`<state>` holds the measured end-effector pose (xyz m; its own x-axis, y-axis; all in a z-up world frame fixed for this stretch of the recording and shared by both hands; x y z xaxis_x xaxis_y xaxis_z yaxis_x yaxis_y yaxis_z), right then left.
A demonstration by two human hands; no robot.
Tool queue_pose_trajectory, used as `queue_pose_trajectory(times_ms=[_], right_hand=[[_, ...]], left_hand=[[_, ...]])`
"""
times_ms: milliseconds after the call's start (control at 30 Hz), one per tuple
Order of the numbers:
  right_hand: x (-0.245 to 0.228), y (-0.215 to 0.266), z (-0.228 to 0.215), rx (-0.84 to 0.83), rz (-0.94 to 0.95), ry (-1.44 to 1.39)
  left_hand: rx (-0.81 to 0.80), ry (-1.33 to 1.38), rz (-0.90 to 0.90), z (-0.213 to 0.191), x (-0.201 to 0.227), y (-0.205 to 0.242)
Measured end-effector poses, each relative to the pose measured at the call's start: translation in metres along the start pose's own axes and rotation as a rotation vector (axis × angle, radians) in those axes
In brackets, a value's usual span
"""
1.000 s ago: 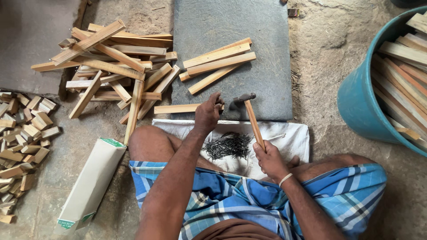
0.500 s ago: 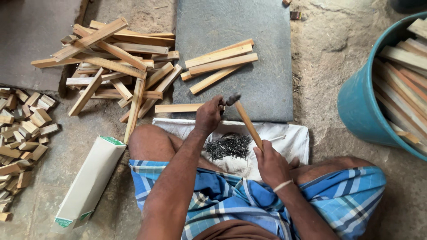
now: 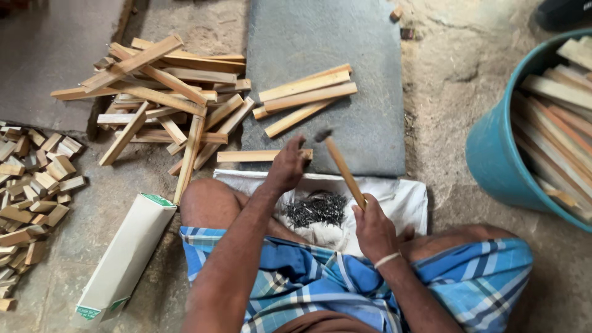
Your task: The person sits on the floor and uses a hammer to drive nails into small wooden pieces, assembling them into rectangular frames. The person repeatedly picks up wood pieces, aligns them, and hammers nails to join them, placing finished frames into a blue bucket.
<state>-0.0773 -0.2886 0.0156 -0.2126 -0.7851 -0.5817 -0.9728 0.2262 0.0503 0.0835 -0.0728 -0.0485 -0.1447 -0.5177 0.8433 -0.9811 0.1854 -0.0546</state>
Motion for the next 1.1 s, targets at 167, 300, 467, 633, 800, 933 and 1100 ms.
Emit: queue_pose_trajectory(times_ms=[167,300,467,633,800,933,1100], right_hand=[[0.049,0.002,0.006,0.003,0.278,-0.509],[0.084,0.011,0.036,-0.136,0.683,-0.811],[0.079,0.01,0.045,-0.187,0.715,-0.788],[0.076,0.003,0.047,-0.2,0.747,-0.747],[0.074,0.002,0.05,-0.221,0.724,-0.718],[0.076,0.001,0.048,-0.201,0.747,-0.726],[0.08,-0.001,0.048,-0.172,0.714,-0.742]], left_hand=[[-0.086,-0.537,0.539,-0.035,0.055,0.008],[0.023,-0.81,0.588,-0.125,0.081,-0.013],[0.654,-0.911,0.37,-0.243,0.086,-0.045],[0.315,-0.414,0.242,-0.133,0.053,-0.085],[0.332,-0.593,0.437,-0.046,0.078,-0.097],[0.296,-0.672,0.268,-0.022,0.075,-0.098],[-0.025,-0.407,-0.046,-0.015,0.04,-0.072]])
Point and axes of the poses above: each hand's wrist, its own y-axis away from the middle knuckle, its own z-axis out of the palm, x = y × z, the point moved 10 cm from there along -y, towards the middle knuckle, and after that the axes turned 8 degrees about x, right-handed, at the moved point
